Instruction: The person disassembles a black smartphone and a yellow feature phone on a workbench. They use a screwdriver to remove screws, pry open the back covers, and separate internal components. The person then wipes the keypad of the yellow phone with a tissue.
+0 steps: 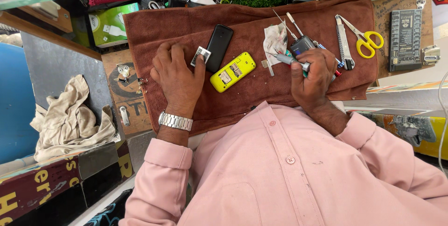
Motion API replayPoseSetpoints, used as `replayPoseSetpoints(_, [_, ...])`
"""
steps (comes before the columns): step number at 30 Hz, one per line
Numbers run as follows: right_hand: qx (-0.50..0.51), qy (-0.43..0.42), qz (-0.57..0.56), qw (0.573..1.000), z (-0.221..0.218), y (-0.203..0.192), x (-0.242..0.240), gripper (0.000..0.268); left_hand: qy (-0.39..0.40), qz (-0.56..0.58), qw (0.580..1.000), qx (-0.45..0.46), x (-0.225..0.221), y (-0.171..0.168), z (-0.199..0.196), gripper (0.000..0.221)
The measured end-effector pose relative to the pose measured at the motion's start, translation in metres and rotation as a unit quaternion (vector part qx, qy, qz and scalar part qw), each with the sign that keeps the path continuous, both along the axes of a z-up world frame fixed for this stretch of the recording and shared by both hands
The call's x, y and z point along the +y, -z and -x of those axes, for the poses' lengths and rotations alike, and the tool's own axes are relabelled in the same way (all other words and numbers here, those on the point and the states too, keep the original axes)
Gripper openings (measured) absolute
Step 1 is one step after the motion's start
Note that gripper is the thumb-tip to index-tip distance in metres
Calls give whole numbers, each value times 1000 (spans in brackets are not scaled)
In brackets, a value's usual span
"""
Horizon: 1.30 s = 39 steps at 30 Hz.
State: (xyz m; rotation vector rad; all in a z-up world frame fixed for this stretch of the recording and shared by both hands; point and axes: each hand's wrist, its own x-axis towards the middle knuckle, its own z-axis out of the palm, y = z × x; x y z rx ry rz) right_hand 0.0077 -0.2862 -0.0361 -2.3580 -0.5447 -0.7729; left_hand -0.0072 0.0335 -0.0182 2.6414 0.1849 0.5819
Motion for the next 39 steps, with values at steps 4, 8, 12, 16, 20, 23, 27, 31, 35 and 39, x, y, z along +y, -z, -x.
replayPoseSetpoints(4, [20, -33, -66, 997, -1, 8, -6, 22, 66, -6, 997, 24, -8, -17, 0, 44])
replayPoseSetpoints(8, [73, -79, -167, 980, 1, 10, -11, 24, 170, -24, 976, 133, -30, -26, 10, 61])
replayPoseSetpoints(12, [96, -60, -210, 971, 1, 0, -11, 25, 213, -20, 968, 134, -50, -14, 12, 65])
replayPoseSetpoints(16, [175, -127, -307, 927, -2, -16, -4, 24, 240, 7, 965, 104, -67, 1, 17, 62])
replayPoseSetpoints(20, [174, -184, -239, 938, -10, -33, 12, 17, 225, 14, 967, 121, -67, 5, 15, 61])
replayPoseSetpoints(23, [135, -209, -132, 959, -18, -43, 25, 12, 216, 0, 969, 117, -67, 4, 14, 62])
replayPoseSetpoints(27, [108, -225, -49, 967, -16, -49, 39, 15, 217, -13, 971, 104, -68, 5, 16, 72])
replayPoseSetpoints(31, [94, -191, -37, 976, -11, -45, 43, 13, 229, -6, 971, 71, -69, 11, 19, 73])
replayPoseSetpoints(35, [110, -182, -33, 977, -8, -35, 39, 14, 221, -17, 974, 49, -71, 19, 19, 60])
replayPoseSetpoints(39, [101, -189, -19, 977, -8, -30, 36, 12, 217, -18, 974, 59, -72, 22, 18, 59])
